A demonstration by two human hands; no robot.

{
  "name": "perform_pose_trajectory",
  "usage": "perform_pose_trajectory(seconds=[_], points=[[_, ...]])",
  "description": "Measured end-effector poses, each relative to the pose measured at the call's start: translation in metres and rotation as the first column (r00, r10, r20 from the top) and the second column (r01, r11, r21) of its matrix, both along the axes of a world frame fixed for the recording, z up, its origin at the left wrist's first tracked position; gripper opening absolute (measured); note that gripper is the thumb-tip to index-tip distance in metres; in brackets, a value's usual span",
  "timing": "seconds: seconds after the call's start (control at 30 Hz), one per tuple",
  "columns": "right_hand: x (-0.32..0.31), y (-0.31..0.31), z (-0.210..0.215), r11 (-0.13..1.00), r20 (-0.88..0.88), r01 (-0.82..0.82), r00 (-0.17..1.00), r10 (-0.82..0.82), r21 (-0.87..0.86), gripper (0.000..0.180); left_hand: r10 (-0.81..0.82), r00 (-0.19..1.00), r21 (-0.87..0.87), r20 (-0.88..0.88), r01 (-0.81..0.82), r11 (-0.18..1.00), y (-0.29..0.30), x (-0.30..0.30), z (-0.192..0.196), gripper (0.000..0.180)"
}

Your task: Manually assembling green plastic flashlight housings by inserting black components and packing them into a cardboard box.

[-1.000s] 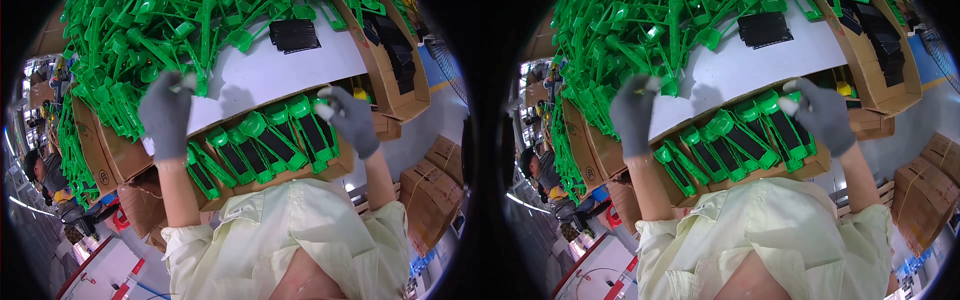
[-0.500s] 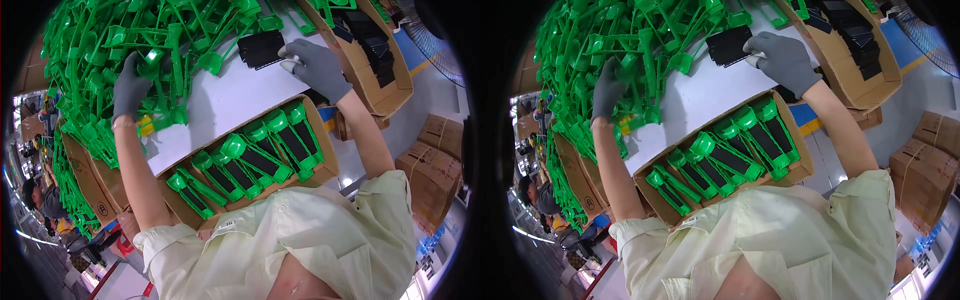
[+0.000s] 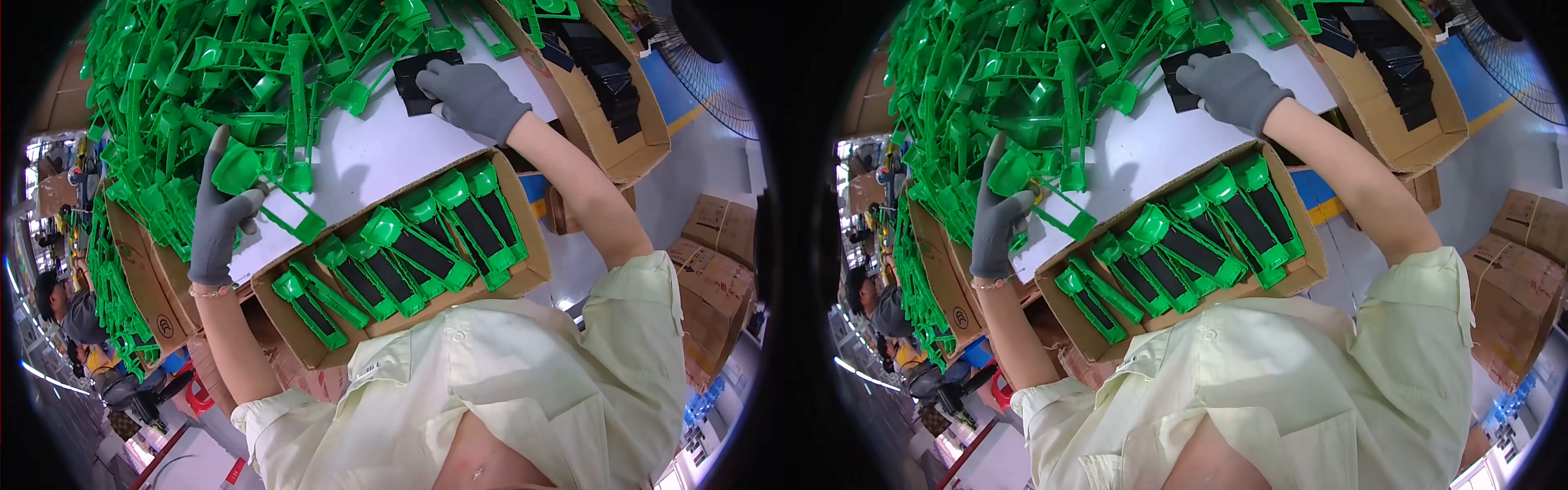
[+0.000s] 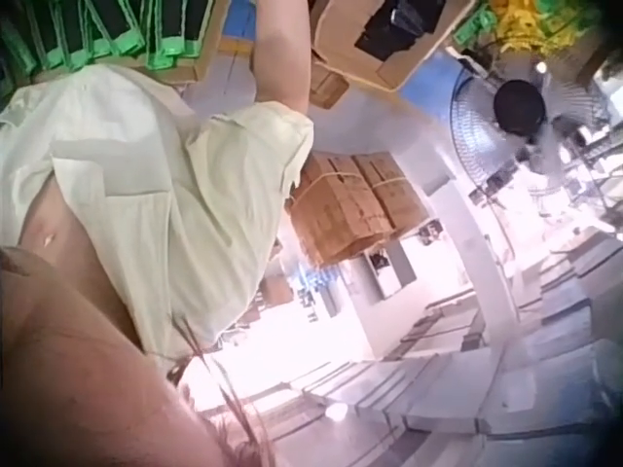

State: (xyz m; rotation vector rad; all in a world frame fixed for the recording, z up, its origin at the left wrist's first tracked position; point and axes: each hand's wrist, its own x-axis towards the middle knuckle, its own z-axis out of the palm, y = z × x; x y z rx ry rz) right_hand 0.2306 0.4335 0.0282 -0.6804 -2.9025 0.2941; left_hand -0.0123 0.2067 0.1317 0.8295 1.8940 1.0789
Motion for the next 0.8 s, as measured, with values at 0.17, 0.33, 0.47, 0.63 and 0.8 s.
perform_pose_trajectory(seconds=[0.17,0.33,0.47,0.63,0.8], points=[[0.021,0.011,0.008,1.000,-0.293,-0.026,0.956,0.029,0.012,0.025,0.239,0.953,0.186,0.184,-0.273,0.944,-0.029,-0.003,-0.016,0.076],[0.038,-0.001,0.036,0.599,-0.311,0.049,0.819,-0.482,-0.799,0.031,0.331,0.798,0.135,0.503,-0.451,0.882,-0.055,-0.006,-0.065,0.038],[0.050,-0.020,0.033,0.382,-0.157,0.065,0.838,-0.522,-0.922,0.039,0.309,0.826,0.026,0.472,-0.363,0.931,-0.078,-0.015,-0.064,0.031],[0.060,-0.045,0.040,0.290,-0.149,0.029,0.807,-0.572,-0.957,0.035,0.306,0.824,-0.043,0.477,-0.327,0.944,-0.089,-0.023,-0.055,0.049],[0.067,-0.068,0.051,0.330,-0.232,-0.034,0.778,-0.584,-0.943,0.033,0.218,0.900,0.026,0.378,-0.246,0.969,-0.099,-0.018,-0.051,0.066]])
